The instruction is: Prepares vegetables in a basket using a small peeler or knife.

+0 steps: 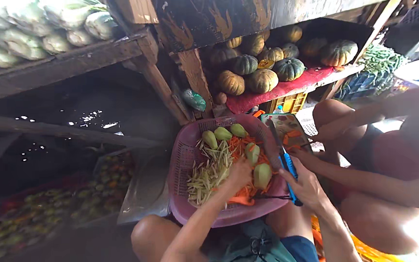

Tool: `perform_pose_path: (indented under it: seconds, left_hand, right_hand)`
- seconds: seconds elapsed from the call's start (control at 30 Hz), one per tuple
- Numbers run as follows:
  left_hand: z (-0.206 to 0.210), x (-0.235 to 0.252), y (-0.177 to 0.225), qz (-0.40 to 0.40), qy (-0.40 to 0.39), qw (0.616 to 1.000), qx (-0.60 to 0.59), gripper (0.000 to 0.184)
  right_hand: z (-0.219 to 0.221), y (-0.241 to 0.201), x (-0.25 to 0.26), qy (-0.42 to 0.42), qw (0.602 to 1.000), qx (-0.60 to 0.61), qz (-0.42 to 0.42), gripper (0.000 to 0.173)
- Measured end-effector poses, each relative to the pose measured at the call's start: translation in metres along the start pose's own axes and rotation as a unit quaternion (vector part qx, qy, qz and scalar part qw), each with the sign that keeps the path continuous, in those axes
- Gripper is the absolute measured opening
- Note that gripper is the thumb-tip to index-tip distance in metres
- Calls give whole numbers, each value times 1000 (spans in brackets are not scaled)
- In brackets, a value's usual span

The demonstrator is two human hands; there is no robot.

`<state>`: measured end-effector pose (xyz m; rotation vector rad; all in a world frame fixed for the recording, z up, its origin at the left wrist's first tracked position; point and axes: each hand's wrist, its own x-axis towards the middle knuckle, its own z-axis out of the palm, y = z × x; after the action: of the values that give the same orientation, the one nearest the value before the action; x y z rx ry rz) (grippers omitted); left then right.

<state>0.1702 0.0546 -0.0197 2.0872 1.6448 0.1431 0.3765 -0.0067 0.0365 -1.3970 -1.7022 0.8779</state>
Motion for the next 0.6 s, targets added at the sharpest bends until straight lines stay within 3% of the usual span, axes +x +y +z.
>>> perform_pose_path:
  seconds: [0.07, 0.13, 0.23, 0.37, 0.4, 0.5, 0.6]
  left_hand:
    - [19, 18, 25, 36, -7, 998, -49, 57]
    - [35, 34, 40, 48, -56, 997, -28, 71]
    - [52, 41, 49, 34, -93, 995, -4, 65]
    - [67, 48, 45, 35, -122, 991, 39, 69]
    - [63, 52, 43, 41, -157, 985, 59, 70]
    - [31, 61, 28, 95, -225, 969, 44, 42]
    - [-7, 81, 6, 79, -168, 982, -25, 36]
  right_hand:
    - [13, 9, 4, 0, 1000, 14, 18, 47]
    - [21, 17, 8, -52, 994, -45, 89, 49]
    - [29, 34, 4, -63, 992, -8, 112, 43]
    - [34, 57, -8, -4, 995, 22, 97, 47]
    - [35, 63, -9, 9, 995, 22, 92, 48]
    - [38, 79, -14, 32, 991, 84, 95, 45]
    - [36, 85, -16, 33, 982, 153, 105, 41]
